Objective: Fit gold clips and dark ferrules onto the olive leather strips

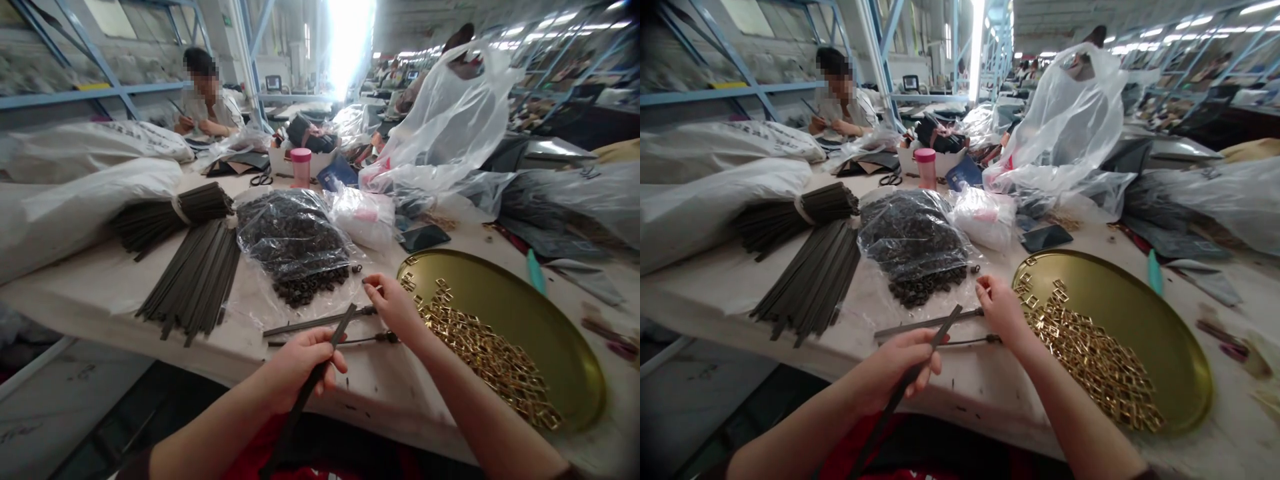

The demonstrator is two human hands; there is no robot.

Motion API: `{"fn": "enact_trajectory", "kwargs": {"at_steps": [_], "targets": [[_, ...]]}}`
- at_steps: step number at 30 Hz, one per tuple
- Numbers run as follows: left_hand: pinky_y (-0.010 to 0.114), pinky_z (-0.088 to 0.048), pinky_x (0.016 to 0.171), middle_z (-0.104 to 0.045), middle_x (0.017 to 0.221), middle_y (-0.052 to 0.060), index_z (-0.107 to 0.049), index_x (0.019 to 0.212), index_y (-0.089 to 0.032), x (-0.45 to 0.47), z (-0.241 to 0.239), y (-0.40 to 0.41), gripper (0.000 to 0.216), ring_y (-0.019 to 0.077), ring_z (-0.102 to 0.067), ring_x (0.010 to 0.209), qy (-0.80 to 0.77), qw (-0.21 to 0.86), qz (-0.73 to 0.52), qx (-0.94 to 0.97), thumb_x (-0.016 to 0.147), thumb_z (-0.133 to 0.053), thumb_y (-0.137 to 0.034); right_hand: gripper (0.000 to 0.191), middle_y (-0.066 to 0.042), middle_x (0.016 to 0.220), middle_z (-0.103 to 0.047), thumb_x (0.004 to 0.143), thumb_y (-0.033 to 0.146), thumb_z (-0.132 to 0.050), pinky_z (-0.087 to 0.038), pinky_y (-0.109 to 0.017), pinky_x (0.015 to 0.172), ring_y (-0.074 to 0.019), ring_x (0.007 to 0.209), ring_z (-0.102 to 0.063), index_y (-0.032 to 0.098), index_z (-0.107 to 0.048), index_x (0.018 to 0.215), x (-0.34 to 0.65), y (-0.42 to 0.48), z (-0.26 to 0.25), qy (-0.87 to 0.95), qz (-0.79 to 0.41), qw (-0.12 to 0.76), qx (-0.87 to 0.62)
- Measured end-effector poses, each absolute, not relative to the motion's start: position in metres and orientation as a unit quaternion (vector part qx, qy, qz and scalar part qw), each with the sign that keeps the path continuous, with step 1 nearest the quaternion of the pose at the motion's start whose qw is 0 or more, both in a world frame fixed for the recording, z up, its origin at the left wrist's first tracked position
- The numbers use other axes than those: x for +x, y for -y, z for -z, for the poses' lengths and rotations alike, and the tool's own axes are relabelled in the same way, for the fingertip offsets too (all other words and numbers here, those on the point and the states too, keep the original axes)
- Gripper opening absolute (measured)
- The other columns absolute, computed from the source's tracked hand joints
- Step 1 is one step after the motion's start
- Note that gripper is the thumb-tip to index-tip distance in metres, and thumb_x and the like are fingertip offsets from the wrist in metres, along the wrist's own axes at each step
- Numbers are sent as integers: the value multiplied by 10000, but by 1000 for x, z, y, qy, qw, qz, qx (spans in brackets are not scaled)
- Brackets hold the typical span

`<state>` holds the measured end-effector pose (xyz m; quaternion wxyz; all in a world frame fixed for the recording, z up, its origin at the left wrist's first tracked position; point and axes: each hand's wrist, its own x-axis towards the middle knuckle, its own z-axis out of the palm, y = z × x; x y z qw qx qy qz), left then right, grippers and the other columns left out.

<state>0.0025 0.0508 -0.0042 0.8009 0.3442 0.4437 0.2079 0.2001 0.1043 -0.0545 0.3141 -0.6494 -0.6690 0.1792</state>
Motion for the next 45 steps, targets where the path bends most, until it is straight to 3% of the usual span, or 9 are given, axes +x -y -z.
{"fn": "enact_trajectory", "kwargs": {"at_steps": [2, 6, 12, 18, 24, 31, 35, 39, 45], "targets": [[125, -273, 291, -597, 604, -18, -522, 953, -134, 2, 9, -55, 231, 31, -438, 331, -447, 802, -214, 332, 731, -459, -141, 193, -97, 931, -575, 790, 217, -475, -417, -295, 710, -175, 734, -556, 146, -591, 926, 213, -128, 63, 685, -151, 277, -657], [120, -274, 287, -598, 598, -19, -513, 956, -137, 2, 15, -62, 231, 32, -443, 332, -451, 806, -221, 312, 734, -450, -138, 145, -81, 842, -585, 727, 123, -506, -400, -302, 720, -196, 745, -554, 170, -632, 780, 220, -156, 75, 715, -148, 219, -647], [122, -289, 296, -600, 604, -23, -520, 939, -141, 3, 18, -67, 220, 32, -448, 338, -457, 803, -217, 315, 728, -458, -135, 167, -101, 882, -590, 801, 218, -471, -400, -309, 736, -210, 809, -550, 151, -612, 860, 220, -145, 59, 713, -138, 234, -647], [129, -303, 312, -588, 620, -30, -523, 1007, -151, 8, 13, -59, 266, 38, -474, 354, -457, 787, -190, 368, 748, -463, -167, 333, 41, 512, -465, 816, 481, -449, -363, -231, 486, -109, 477, -438, 171, -564, 775, 202, -82, 37, 551, -446, 389, -588], [120, -241, 300, -599, 636, -13, -548, 975, -138, 10, 10, -45, 228, 17, -422, 333, -442, 783, -178, 399, 789, -453, -229, 297, 38, 580, -514, 718, 465, -607, -406, -237, 544, -99, 533, -478, 177, -548, 761, 183, -41, 42, 376, -595, 482, -522], [114, -258, 304, -609, 608, -25, -474, 1043, -161, 9, 5, -30, 270, 30, -445, 330, -435, 786, -171, 404, 776, -464, -203, 253, 44, 574, -518, 669, 364, -686, -380, -187, 461, -58, 477, -446, 154, -546, 670, 180, -20, 35, 275, -699, 475, -458], [107, -276, 318, -618, 647, -16, -463, 924, -160, 9, 6, -24, 174, 29, -470, 365, -404, 809, -190, 382, 754, -498, -178, 211, 45, 586, -521, 666, 301, -693, -368, -150, 422, -41, 464, -459, 146, -554, 693, 174, -10, 38, 194, -778, 453, -391], [105, -263, 316, -617, 629, 0, -457, 818, -145, 8, 6, -22, 104, 23, -453, 365, -387, 821, -202, 367, 750, -515, -198, 207, 44, 604, -533, 646, 277, -701, -392, -142, 437, -35, 463, -471, 145, -554, 706, 166, -3, 43, 121, -796, 449, -387], [122, -265, 320, -627, 631, 14, -458, 805, -139, 6, 6, -20, 154, 30, -459, 364, -398, 828, -181, 351, 725, -558, -224, 177, 53, 599, -534, 674, 274, -674, -401, -144, 439, -43, 463, -478, 162, -538, 695, 161, 3, 47, 109, -779, 473, -396]]}}
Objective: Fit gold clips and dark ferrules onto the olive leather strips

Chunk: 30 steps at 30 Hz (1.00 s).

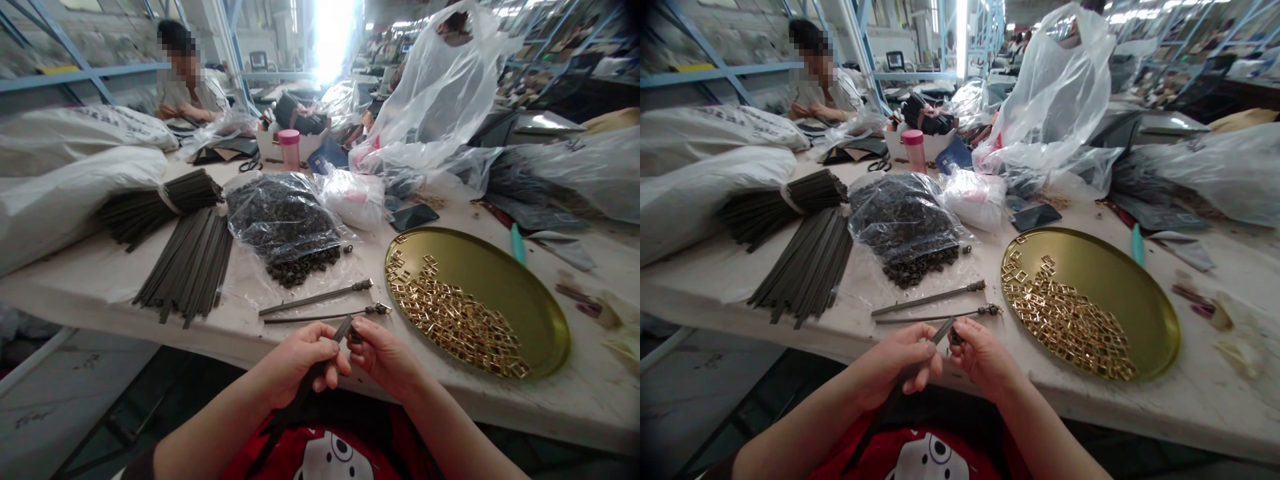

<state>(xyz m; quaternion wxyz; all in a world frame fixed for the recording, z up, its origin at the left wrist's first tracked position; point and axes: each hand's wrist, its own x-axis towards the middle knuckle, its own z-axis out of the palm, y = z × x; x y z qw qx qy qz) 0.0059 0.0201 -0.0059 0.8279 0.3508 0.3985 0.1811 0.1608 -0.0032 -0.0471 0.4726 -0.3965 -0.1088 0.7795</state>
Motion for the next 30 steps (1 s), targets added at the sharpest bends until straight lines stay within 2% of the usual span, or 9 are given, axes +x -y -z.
{"fn": "enact_trajectory", "kwargs": {"at_steps": [9, 18, 20, 22, 24, 27, 30], "targets": [[136, -228, 321, -616, 625, 1, -435, 788, -153, 6, 8, -21, 218, 27, -437, 356, -380, 838, -191, 342, 708, -604, -264, 199, 3, 639, -603, 680, 334, -651, -443, -224, 518, -106, 543, -546, 165, -550, 706, 153, 8, 54, 89, -791, 453, -401], [131, -249, 338, -626, 648, 17, -457, 804, -139, 4, 16, -27, 222, 33, -478, 392, -355, 850, -184, 344, 734, -608, -286, 249, 31, 615, -541, 684, 387, -642, -378, -197, 476, -83, 508, -487, 175, -514, 713, 153, 4, 59, 122, -781, 453, -412], [133, -240, 330, -638, 645, 20, -455, 792, -142, 3, 18, -28, 210, 33, -474, 378, -377, 841, -186, 340, 731, -604, -276, 260, 48, 593, -499, 689, 407, -633, -371, -207, 471, -83, 484, -461, 187, -496, 709, 154, 2, 58, 189, -724, 470, -469], [134, -239, 325, -648, 638, 21, -450, 790, -147, 2, 20, -28, 186, 37, -474, 367, -401, 828, -189, 342, 731, -589, -256, 231, 54, 585, -470, 717, 398, -613, -379, -224, 485, -92, 483, -450, 202, -490, 717, 157, 3, 54, 300, -602, 502, -544], [133, -250, 328, -657, 646, 21, -446, 802, -153, 3, 21, -28, 153, 45, -490, 375, -414, 818, -193, 350, 736, -562, -229, 156, 26, 629, -500, 765, 354, -572, -403, -251, 538, -123, 554, -487, 211, -516, 735, 160, 5, 48, 444, -458, 499, -586], [131, -278, 343, -659, 648, 11, -449, 818, -156, 5, 21, -26, 112, 50, -509, 390, -419, 804, -196, 373, 754, -523, -210, 79, -36, 762, -571, 813, 254, -506, -428, -295, 642, -175, 711, -542, 218, -574, 794, 162, 8, 40, 619, -331, 427, -570], [136, -293, 355, -656, 637, 9, -440, 823, -154, 7, 21, -23, 129, 54, -515, 399, -429, 787, -189, 400, 769, -521, -239, 95, -50, 806, -592, 820, 199, -492, -440, -302, 667, -185, 753, -562, 211, -584, 840, 162, 8, 38, 681, -295, 367, -561]]}}
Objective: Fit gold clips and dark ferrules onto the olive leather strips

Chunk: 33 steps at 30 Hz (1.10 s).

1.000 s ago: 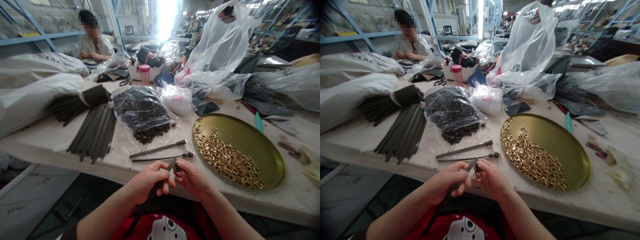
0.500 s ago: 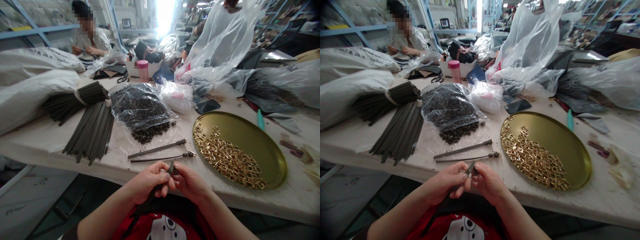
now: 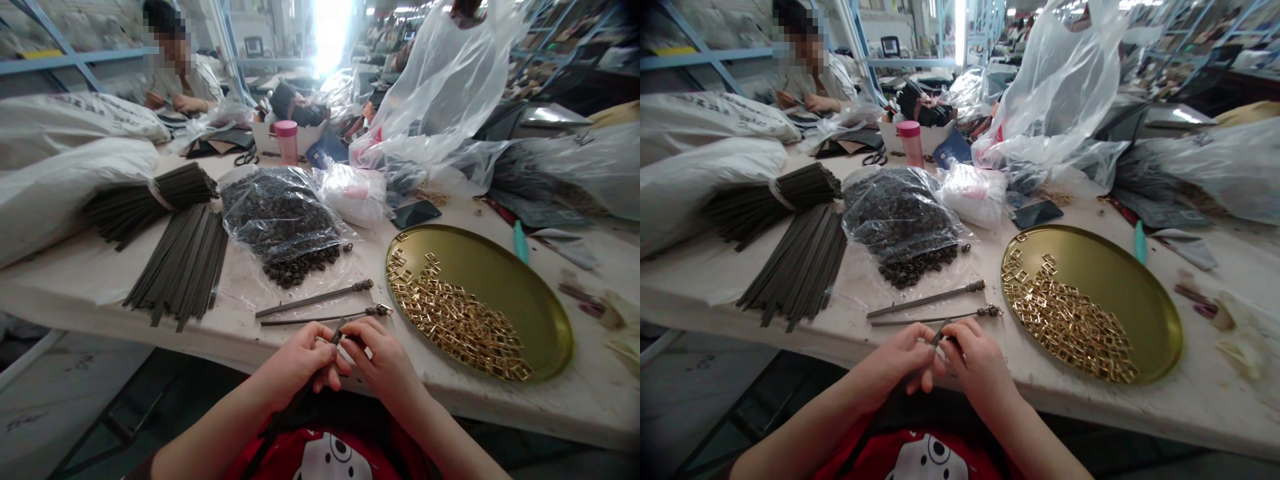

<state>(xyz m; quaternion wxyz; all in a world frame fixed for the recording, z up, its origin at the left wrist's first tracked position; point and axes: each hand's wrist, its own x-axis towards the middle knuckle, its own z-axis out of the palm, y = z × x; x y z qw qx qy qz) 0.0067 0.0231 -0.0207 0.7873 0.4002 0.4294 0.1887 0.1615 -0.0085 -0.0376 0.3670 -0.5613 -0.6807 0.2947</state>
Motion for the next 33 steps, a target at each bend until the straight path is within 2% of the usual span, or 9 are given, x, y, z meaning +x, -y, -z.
{"fn": "enact_trajectory", "kwargs": {"at_steps": [4, 7, 9, 12, 14, 18, 23, 29, 33], "targets": [[142, -291, 360, -651, 612, 3, -430, 821, -151, 6, 20, -19, 148, 52, -491, 386, -433, 778, -177, 419, 768, -533, -244, 148, -59, 794, -589, 848, 196, -453, -445, -278, 612, -170, 708, -567, 198, -599, 825, 160, 10, 37, 736, -249, 302, -553], [137, -284, 362, -614, 519, -21, -442, 822, -147, 4, 20, -16, 85, 41, -426, 351, -443, 774, -174, 418, 789, -480, -215, 215, -76, 797, -597, 862, 177, -405, -435, -282, 583, -175, 684, -557, 186, -610, 798, 159, 14, 35, 794, -169, 229, -537], [136, -295, 366, -603, 495, -23, -455, 826, -143, 4, 21, -15, 56, 46, -424, 355, -451, 772, -170, 414, 780, -434, -164, 196, -81, 792, -603, 845, 154, -423, -429, -291, 571, -186, 676, -549, 174, -613, 805, 159, 17, 34, 824, -121, 188, -521], [141, -313, 369, -607, 507, -18, -470, 821, -142, 5, 21, -13, 116, 54, -442, 367, -456, 772, -166, 412, 733, -401, -110, 160, -86, 793, -608, 829, 142, -450, -431, -303, 581, -195, 675, -543, 161, -608, 844, 160, 21, 35, 843, -83, 183, -498], [143, -318, 366, -616, 538, -16, -473, 814, -144, 6, 21, -11, 126, 58, -470, 382, -453, 772, -168, 414, 717, -401, -107, 147, -83, 787, -606, 835, 149, -451, -433, -294, 584, -185, 669, -540, 159, -597, 833, 161, 20, 36, 833, -102, 204, -504], [146, -328, 362, -633, 619, -8, -461, 821, -145, 10, 19, -8, 116, 64, -527, 411, -461, 765, -170, 418, 719, -413, -120, 108, -45, 746, -578, 814, 133, -491, -426, -248, 566, -144, 641, -534, 170, -554, 734, 163, 15, 32, 780, -221, 230, -538], [141, -325, 357, -600, 553, -31, -433, 875, -144, 11, 19, -7, 132, 58, -490, 375, -475, 752, -179, 420, 756, -379, -121, 136, 0, 703, -542, 776, 91, -512, -406, -222, 567, -117, 626, -522, 182, -510, 675, 169, 14, 25, 768, -309, 246, -505], [145, -331, 355, -613, 607, -20, -442, 856, -144, 14, 20, -10, 127, 61, -519, 397, -463, 752, -182, 433, 755, -371, -114, 73, -28, 764, -555, 813, 122, -492, -413, -248, 599, -142, 676, -535, 176, -535, 791, 171, 12, 30, 757, -275, 253, -536], [152, -326, 363, -601, 557, -31, -439, 855, -145, 15, 25, -9, 110, 56, -474, 368, -472, 740, -177, 445, 771, -371, -131, 134, -43, 748, -554, 832, 141, -469, -407, -251, 591, -142, 650, -524, 166, -533, 718, 166, 8, 34, 768, -256, 223, -542]]}}
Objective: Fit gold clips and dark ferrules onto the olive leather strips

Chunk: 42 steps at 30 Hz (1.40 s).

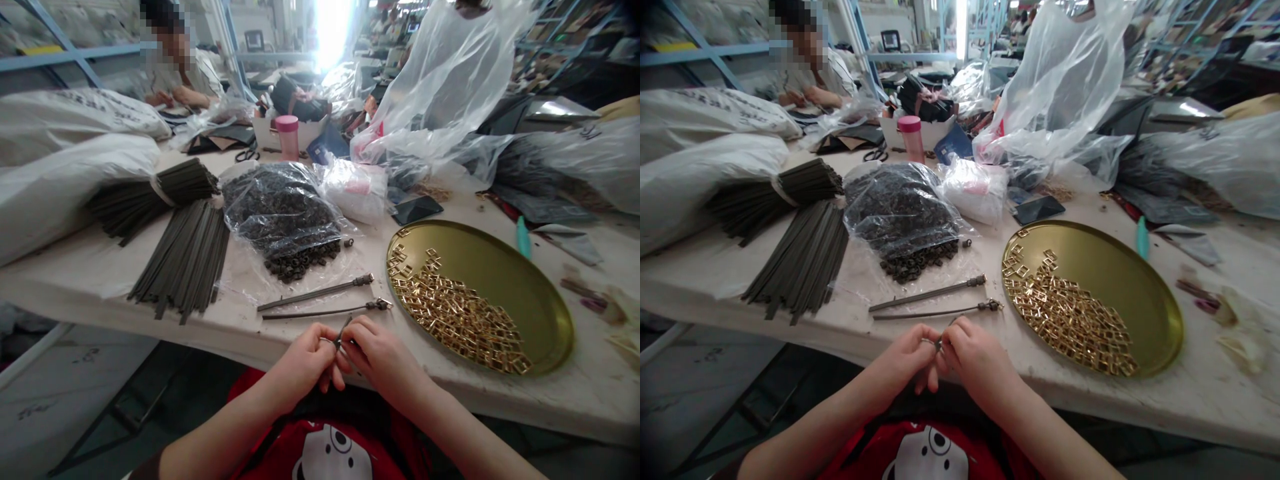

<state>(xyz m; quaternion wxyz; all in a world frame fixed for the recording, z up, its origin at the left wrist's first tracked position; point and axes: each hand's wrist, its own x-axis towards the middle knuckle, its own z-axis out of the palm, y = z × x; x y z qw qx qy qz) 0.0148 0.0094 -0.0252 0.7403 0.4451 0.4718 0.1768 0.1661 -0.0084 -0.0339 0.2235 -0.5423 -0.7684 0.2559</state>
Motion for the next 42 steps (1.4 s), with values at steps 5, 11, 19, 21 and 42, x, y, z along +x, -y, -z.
{"fn": "enact_trajectory", "kwargs": {"at_steps": [5, 11, 19, 21, 42], "targets": [[161, -331, 380, -581, 549, -46, -446, 912, -146, 9, 35, -13, 147, 60, -457, 375, -491, 708, -201, 467, 798, -355, -167, 109, -2, 708, -552, 766, 100, -518, -395, -218, 584, -122, 652, -515, 176, -528, 688, 169, 15, 26, 744, -392, 194, -505], [146, -266, 348, -576, 656, -38, -467, 965, -151, 3, 29, -19, 186, 25, -382, 344, -458, 730, -174, 476, 824, -362, -210, 131, -11, 757, -578, 750, 148, -538, -406, -258, 635, -139, 689, -530, 195, -614, 846, 184, 19, 42, 655, -463, 236, -549], [147, -231, 344, -456, 457, -84, -470, 789, -169, 6, 17, -13, 178, 44, -326, 339, -471, 681, -138, 543, 816, -422, -339, 239, 26, 685, -575, 698, 383, -650, -441, -255, 636, -108, 616, -560, 193, -585, 827, 180, 16, 48, 332, -619, 475, -530], [151, -232, 341, -445, 454, -85, -474, 769, -173, 6, 16, -11, 170, 51, -328, 343, -473, 662, -130, 567, 810, -412, -325, 264, 34, 712, -577, 680, 388, -678, -449, -251, 646, -95, 613, -566, 205, -579, 842, 177, 17, 48, 276, -642, 506, -506], [204, -295, 486, -414, 540, -71, -257, 1331, -169, 9, 9, -10, 547, 99, -360, 491, -426, 694, -151, 561, 803, -389, -226, 446, 55, 640, -482, 663, 413, -666, -379, -217, 488, -99, 529, -456, 218, -443, 997, 133, 19, 58, 342, -580, 544, -501]]}}
